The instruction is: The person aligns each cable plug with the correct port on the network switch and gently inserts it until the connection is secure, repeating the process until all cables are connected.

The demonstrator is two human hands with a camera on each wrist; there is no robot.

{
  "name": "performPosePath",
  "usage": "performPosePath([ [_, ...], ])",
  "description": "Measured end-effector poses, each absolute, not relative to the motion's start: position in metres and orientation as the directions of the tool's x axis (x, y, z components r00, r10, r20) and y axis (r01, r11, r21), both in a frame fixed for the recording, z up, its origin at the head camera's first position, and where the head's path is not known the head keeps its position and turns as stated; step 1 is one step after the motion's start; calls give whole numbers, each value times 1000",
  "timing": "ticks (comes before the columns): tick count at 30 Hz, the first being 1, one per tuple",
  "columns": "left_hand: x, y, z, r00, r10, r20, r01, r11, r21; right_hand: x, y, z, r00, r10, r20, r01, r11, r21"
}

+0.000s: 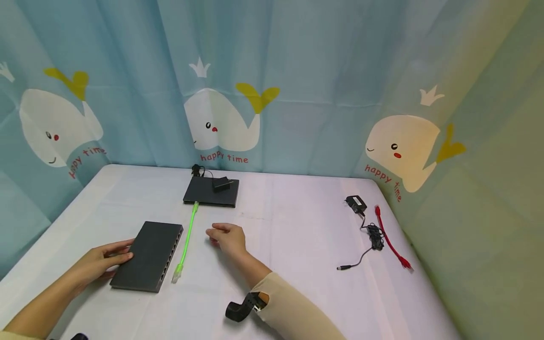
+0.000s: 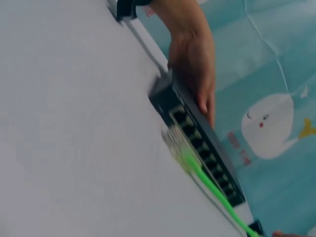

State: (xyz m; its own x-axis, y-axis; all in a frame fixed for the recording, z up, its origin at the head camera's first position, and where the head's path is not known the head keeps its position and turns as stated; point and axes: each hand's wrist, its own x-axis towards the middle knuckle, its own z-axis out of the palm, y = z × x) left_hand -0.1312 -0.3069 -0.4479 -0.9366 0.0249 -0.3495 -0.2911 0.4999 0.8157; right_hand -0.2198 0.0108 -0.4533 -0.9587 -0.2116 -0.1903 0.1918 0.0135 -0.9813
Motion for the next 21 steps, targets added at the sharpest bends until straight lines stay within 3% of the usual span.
performPosePath([
  [21,-129,-306,-450,-951,28,-309,-252,511,822,-200,-39,-456,-930,-297,-217,250,-75,-965],
])
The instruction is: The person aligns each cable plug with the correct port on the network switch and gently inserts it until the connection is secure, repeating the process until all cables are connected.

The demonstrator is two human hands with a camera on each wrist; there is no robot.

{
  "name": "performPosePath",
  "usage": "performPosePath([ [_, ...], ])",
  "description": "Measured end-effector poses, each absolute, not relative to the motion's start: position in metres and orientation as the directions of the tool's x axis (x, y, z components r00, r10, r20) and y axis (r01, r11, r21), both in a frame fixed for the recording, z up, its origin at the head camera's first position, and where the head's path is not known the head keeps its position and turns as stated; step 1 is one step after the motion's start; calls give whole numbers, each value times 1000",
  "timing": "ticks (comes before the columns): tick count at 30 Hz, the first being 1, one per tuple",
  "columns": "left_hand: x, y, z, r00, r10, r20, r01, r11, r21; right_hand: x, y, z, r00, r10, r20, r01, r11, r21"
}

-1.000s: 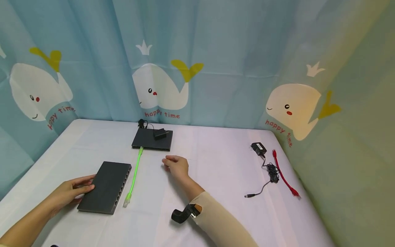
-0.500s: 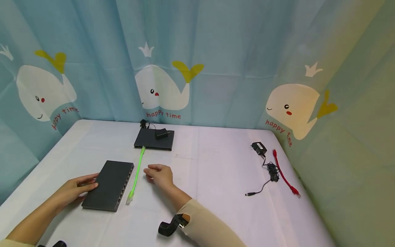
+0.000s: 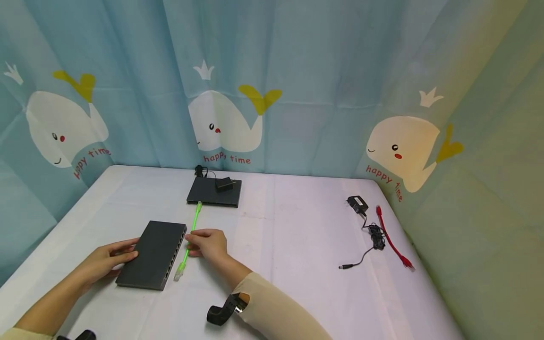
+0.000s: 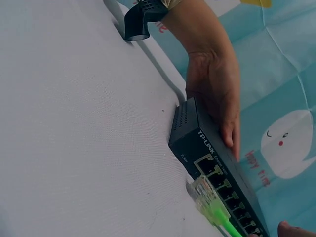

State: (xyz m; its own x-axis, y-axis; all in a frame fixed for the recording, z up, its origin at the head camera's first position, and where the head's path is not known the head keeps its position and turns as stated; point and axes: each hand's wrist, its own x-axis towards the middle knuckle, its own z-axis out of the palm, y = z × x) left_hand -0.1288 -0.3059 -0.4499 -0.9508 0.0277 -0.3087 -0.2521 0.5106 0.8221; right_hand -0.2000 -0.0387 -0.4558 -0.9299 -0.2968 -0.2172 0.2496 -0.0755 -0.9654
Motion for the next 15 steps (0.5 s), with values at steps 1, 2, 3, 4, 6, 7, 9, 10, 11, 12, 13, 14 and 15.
performPosePath([
  [1,-129,-306,-450,-950,26,-310,-254,510,822,-200,-40,-456,-928,-300,-222,253,-70,-965],
  [2,-129,-306,-450,-950,25,-312,-256,510,821,-200,-40,-455,-925,-303,-229,260,-65,-963],
  [3,-129,-306,-450,-949,25,-314,-258,509,821,-200,-41,-455,-922,-307,-235,264,-58,-963],
  [4,-129,-306,-451,-948,25,-316,-260,510,820,-200,-42,-455,-919,-313,-240,267,-45,-963],
  [6,-130,-306,-451,-948,23,-317,-262,509,820,-200,-44,-453,-909,-320,-267,289,-23,-957],
  [7,-129,-306,-451,-948,22,-317,-263,509,820,-200,-45,-452,-906,-322,-276,295,-11,-955],
  [9,-129,-305,-451,-949,19,-316,-263,508,820,-201,-48,-452,-903,-325,-283,295,11,-955],
  [10,-129,-305,-450,-949,18,-315,-263,507,821,-201,-49,-451,-900,-328,-286,295,22,-955],
  [11,-129,-304,-450,-949,17,-314,-263,505,822,-201,-51,-451,-899,-328,-289,297,27,-955],
  [12,-129,-304,-450,-949,17,-313,-263,504,823,-201,-52,-451,-901,-329,-284,288,38,-957],
  [13,-129,-303,-449,-949,15,-314,-264,502,823,-201,-53,-451,-902,-328,-281,282,46,-958],
  [14,-129,-302,-449,-950,14,-313,-265,500,825,-201,-54,-451,-904,-328,-274,273,51,-961],
  [15,-129,-302,-449,-950,14,-312,-264,499,825,-201,-55,-451,-905,-327,-273,271,54,-961],
])
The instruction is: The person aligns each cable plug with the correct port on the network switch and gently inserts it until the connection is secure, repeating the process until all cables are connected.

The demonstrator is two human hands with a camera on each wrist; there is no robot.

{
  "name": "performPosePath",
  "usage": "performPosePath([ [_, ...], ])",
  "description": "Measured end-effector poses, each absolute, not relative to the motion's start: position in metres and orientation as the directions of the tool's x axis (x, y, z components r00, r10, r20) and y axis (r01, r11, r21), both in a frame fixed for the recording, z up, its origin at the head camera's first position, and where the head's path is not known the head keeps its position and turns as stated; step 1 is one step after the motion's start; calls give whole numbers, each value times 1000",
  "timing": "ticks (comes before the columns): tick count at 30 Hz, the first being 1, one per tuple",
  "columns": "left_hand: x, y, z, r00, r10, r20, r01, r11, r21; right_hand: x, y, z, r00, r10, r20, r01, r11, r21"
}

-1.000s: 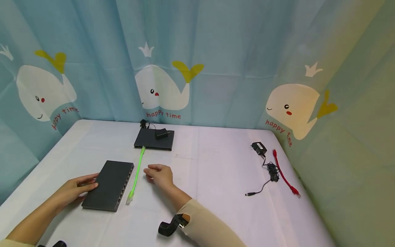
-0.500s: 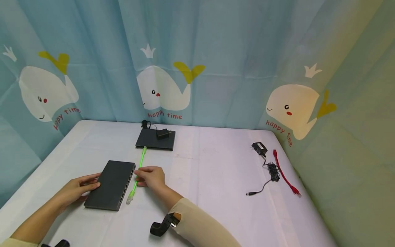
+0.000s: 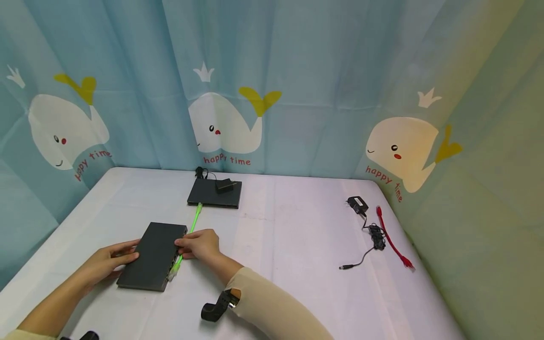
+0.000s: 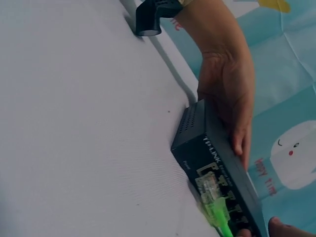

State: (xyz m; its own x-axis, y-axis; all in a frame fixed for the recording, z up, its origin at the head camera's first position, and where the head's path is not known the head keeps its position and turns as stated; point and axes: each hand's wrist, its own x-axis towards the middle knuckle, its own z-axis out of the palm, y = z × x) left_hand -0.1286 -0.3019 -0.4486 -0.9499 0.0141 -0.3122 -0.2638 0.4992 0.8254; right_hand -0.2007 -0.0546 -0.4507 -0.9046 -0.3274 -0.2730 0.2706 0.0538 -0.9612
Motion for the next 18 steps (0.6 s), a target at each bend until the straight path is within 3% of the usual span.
performPosePath([
  [18,-132,-298,-447,-955,-60,-292,-281,509,814,-204,-65,-453,-910,-281,-305,307,35,-951],
])
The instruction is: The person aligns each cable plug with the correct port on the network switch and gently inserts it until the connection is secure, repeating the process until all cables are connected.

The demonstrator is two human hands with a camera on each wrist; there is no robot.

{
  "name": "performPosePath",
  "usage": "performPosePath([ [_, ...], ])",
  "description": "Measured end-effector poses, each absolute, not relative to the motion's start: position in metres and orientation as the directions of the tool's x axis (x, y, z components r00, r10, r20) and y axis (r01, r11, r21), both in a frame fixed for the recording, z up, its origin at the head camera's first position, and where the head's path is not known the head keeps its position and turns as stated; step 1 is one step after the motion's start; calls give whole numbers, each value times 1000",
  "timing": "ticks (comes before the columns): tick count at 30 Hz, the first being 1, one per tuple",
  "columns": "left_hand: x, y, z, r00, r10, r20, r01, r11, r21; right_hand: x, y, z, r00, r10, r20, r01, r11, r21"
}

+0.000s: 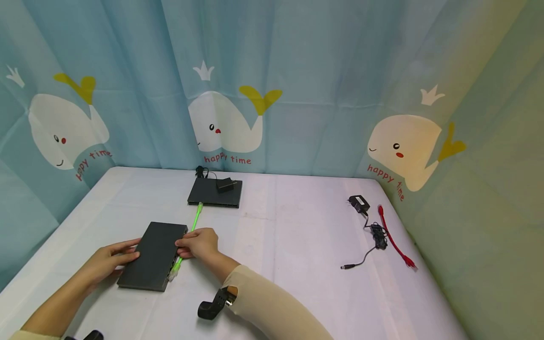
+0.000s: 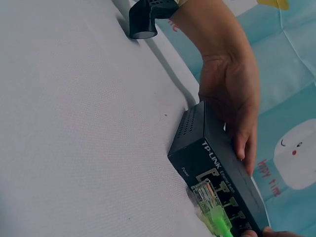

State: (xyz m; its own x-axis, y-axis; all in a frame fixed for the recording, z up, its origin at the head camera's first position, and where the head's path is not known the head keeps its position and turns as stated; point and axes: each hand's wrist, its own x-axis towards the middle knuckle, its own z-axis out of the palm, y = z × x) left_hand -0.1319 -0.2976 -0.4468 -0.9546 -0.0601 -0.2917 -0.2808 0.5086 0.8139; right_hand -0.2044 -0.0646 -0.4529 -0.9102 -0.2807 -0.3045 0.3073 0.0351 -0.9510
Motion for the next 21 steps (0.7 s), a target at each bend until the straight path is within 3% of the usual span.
performPosePath([
  [21,-135,-297,-443,-962,-51,-269,-256,521,815,-204,-67,-450,-909,-277,-311,306,60,-950],
])
